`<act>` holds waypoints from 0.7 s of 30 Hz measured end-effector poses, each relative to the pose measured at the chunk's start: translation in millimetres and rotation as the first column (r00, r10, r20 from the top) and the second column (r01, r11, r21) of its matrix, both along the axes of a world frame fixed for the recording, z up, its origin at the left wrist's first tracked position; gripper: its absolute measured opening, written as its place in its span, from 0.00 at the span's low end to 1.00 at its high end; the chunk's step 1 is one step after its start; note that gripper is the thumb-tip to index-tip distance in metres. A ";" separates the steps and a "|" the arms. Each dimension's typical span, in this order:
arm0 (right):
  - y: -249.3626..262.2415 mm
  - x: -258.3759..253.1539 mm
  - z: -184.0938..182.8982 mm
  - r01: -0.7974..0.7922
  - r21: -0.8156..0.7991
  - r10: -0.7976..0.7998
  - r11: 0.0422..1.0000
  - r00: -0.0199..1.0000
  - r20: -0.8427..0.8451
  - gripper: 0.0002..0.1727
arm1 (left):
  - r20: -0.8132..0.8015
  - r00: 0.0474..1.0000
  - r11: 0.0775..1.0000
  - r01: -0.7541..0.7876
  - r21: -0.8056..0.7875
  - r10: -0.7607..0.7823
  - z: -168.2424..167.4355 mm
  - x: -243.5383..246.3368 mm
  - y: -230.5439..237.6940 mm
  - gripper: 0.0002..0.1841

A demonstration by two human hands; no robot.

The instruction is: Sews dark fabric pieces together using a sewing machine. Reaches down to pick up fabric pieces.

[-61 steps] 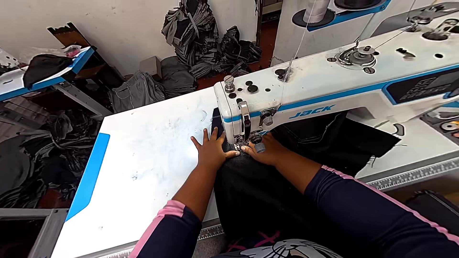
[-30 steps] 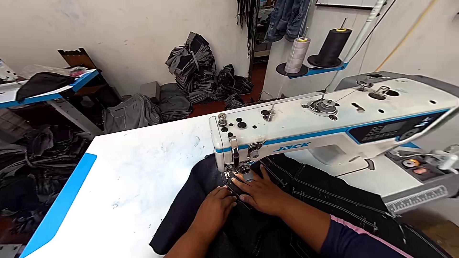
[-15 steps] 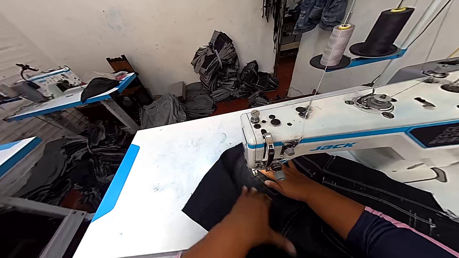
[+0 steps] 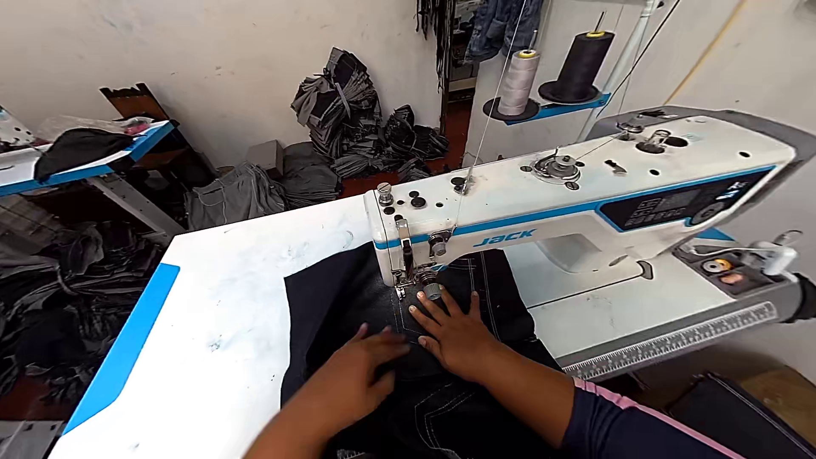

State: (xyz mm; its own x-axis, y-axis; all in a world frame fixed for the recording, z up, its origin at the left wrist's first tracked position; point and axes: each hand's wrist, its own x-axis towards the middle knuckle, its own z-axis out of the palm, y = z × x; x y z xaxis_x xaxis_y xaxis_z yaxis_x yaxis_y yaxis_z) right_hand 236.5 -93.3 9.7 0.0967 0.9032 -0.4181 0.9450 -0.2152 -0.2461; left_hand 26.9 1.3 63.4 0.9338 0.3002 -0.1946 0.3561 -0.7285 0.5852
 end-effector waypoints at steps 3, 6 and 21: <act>3.1 7.9 -1.3 -0.031 0.013 0.031 0.999 1.000 0.004 0.34 | 0.186 0.980 0.977 -0.105 0.186 0.069 -61.3 38.0 -7.1 0.16; 12.9 18.9 -5.3 -0.053 0.027 0.052 0.998 0.998 0.019 0.33 | 0.257 0.963 0.963 -0.142 0.229 0.081 -76.7 44.1 1.9 0.16; 48.5 39.9 0.6 -0.026 0.047 0.024 0.999 0.998 0.054 0.33 | 0.317 0.947 0.938 -0.155 0.311 0.051 -82.1 65.2 41.4 0.12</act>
